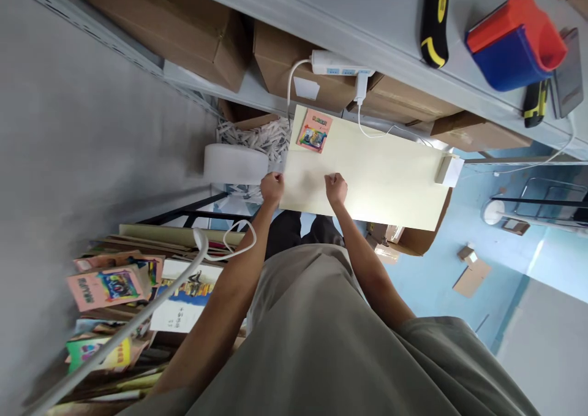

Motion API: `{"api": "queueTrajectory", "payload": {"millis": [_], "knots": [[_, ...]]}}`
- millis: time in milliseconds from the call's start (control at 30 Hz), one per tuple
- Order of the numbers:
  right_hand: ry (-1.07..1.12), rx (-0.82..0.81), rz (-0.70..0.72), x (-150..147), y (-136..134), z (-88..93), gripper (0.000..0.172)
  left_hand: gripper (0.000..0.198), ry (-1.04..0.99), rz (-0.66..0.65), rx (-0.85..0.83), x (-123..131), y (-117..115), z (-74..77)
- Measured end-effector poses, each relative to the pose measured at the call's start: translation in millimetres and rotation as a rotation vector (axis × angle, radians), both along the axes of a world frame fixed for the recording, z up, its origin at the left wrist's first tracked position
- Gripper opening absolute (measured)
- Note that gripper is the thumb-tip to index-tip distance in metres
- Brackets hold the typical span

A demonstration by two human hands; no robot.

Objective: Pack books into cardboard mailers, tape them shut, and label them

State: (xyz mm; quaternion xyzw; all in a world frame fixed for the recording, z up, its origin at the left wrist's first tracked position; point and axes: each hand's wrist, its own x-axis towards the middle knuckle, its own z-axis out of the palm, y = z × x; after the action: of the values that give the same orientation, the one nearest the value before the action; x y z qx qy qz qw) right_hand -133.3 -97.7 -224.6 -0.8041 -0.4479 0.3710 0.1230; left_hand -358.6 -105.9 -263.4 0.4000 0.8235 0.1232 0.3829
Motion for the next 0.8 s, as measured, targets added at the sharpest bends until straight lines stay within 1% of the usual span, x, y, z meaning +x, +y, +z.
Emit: {"api": "queueTrajectory", "payload": {"millis": [100,200,300,433,533,633,800], "knots": [[0.039,0.12,0.018,13,-12,26.5,0.032,0.022,-0.025,0.009,0.097,2,-3,13.1],[0.088,0.238,-0.009,35,-23,52.7,0.042,0.017,-0.098,-0.009,0.185,7,-9,31.9],[0.197,0.296,-0.03,62,-31,74.7,0.055,0.016,-0.174,-0.044,0.216,15,-21,55.9],[0.328,0.319,-0.066,100,-36,97.6,0.059,0.019,-0.255,-0.091,0.269,37,-35,93.7],[0.375,0.34,-0.089,134,-37,113.2,0.058,0.02,-0.262,-0.1,0.309,65,-38,121.6],[0.385,0.354,-0.112,175,-38,130.8,0.056,0.019,-0.266,-0.107,0.32,103,-37,146.2],[0.39,0.422,-0.165,253,-49,170.7,0.047,0.023,-0.31,-0.163,0.385,171,-32,189.0]]}}
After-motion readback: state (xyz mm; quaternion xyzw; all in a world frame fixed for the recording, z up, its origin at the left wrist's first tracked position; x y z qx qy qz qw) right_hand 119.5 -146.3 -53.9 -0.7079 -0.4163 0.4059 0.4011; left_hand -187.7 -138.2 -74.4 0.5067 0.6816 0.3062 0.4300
